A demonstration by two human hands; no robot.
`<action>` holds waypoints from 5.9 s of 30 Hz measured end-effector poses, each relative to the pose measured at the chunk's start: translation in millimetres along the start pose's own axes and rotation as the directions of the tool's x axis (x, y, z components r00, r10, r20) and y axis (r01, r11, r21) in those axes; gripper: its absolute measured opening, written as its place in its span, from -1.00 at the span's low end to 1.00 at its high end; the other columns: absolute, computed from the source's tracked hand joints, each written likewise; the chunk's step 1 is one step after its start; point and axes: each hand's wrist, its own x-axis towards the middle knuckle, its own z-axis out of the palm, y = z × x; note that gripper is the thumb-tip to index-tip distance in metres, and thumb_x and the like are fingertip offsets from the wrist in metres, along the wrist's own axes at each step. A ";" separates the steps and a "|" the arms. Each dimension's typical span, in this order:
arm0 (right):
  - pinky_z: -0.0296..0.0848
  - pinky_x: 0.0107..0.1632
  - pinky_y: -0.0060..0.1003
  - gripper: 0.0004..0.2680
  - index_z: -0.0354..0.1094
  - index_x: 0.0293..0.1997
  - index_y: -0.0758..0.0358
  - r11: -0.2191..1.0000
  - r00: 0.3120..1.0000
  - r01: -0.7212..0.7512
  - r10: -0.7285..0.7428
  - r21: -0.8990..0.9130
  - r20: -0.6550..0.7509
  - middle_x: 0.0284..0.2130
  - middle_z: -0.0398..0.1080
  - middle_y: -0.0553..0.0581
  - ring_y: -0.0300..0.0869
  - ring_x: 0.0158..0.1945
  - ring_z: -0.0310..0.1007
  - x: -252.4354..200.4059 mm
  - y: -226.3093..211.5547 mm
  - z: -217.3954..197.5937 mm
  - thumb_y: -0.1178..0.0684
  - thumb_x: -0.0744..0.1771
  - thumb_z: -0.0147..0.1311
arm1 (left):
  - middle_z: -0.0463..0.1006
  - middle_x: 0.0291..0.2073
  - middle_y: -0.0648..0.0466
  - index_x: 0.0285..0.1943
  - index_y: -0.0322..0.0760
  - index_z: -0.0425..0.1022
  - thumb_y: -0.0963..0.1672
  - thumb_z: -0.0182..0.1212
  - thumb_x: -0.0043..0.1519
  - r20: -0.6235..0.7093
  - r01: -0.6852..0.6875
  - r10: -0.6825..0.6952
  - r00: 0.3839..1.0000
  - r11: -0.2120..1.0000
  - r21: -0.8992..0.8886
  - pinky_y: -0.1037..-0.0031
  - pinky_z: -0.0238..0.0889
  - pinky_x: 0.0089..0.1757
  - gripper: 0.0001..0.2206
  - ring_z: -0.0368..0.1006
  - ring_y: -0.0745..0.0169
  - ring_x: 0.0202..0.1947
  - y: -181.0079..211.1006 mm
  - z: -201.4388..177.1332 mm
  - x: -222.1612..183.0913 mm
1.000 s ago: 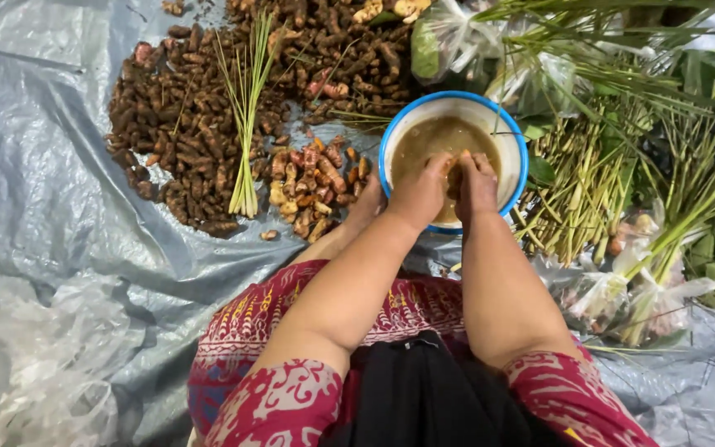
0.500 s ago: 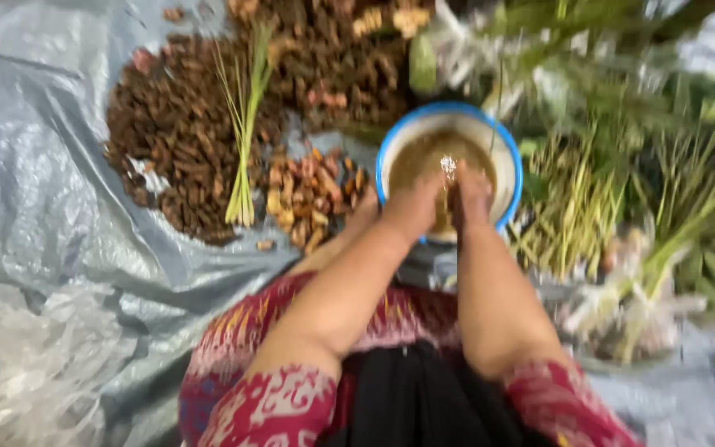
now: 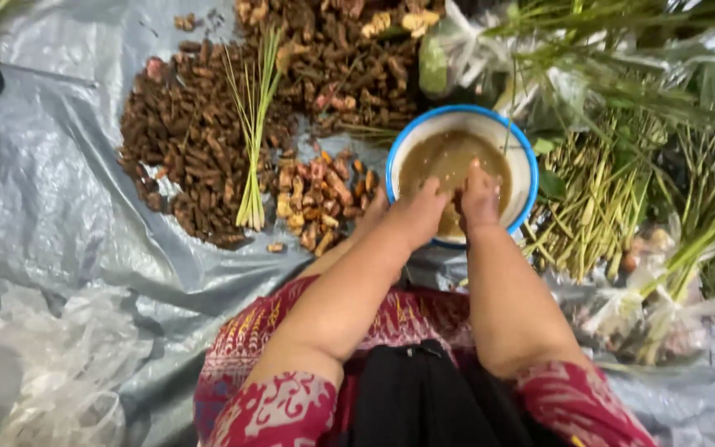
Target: Washing ginger roots in a bowl of water and packing them into a plastic bag with leaves
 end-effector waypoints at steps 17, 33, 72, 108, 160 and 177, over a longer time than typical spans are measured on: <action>0.24 0.34 -0.05 -0.62 0.53 -0.03 -0.24 0.983 0.985 -0.161 0.165 -0.091 0.044 0.02 0.44 0.27 0.11 0.25 0.34 31.3 34.5 26.4 -0.46 0.19 0.20 | 0.43 -0.14 -0.03 0.14 -0.07 0.42 -0.21 0.10 0.15 -0.423 -0.452 0.558 0.714 0.829 0.330 0.05 0.48 -0.08 -0.64 0.50 -0.25 -0.08 -95.2 30.7 62.9; 0.51 -0.57 -0.40 -0.89 0.47 -0.23 0.03 0.980 0.997 0.016 0.000 0.200 -0.077 -0.38 0.38 0.05 -0.13 -0.64 0.47 5.0 12.5 2.7 -0.08 0.35 0.12 | 0.29 0.35 -0.07 0.36 -0.07 0.25 0.01 0.40 0.08 -0.245 0.304 -0.208 0.947 0.828 0.472 -0.06 -0.08 0.25 -0.35 0.03 -0.24 0.36 -230.6 -28.4 63.3; 0.43 -0.44 -0.34 -0.95 0.41 -0.32 0.04 0.711 0.951 -0.270 0.304 0.649 0.063 -0.40 0.49 -0.02 -0.23 -0.38 0.46 -11.4 -54.9 -8.5 0.06 0.34 0.08 | -0.01 0.38 -0.12 0.48 0.00 0.04 -0.06 0.18 0.34 -0.410 0.484 -0.285 0.866 0.681 0.549 -0.01 -0.11 0.24 -0.46 -0.10 -0.27 0.34 -247.8 -118.1 240.0; 0.44 0.18 -0.20 -0.74 0.52 0.04 -0.14 0.995 0.986 0.008 -0.024 0.098 0.162 -0.09 0.51 0.08 -0.06 0.07 0.50 11.8 2.4 -24.6 0.11 0.28 0.10 | 0.47 0.06 0.00 0.31 -0.01 0.27 -0.05 0.44 0.18 -0.885 0.325 -0.038 0.465 0.937 0.131 0.05 0.18 0.12 -0.46 0.38 -0.12 0.13 -209.2 -143.3 72.0; 0.52 -0.02 -0.05 -0.87 0.41 0.03 -0.01 0.807 0.804 0.590 -0.584 0.025 -0.117 -0.20 0.52 0.12 0.06 -0.07 0.55 -17.6 -26.4 -6.5 0.01 0.38 0.14 | 0.45 -0.20 0.03 0.23 0.11 0.29 -0.08 0.35 0.13 -0.086 -0.064 -0.080 0.993 0.247 -0.967 0.56 0.19 -0.62 -0.52 0.38 0.23 -0.62 -77.8 80.2 77.3; 0.16 -0.83 -0.45 -0.73 0.32 -0.27 0.20 0.527 0.805 -0.583 0.275 0.618 0.526 -0.65 0.17 -0.04 -0.31 -0.77 0.17 34.8 12.7 -34.1 -0.20 0.32 0.15 | 0.32 0.16 -0.08 0.26 0.06 0.36 -0.14 0.19 0.07 -0.055 -0.609 0.677 0.734 0.692 0.388 0.03 0.44 0.05 -0.50 0.45 -0.33 0.10 -83.1 84.7 72.5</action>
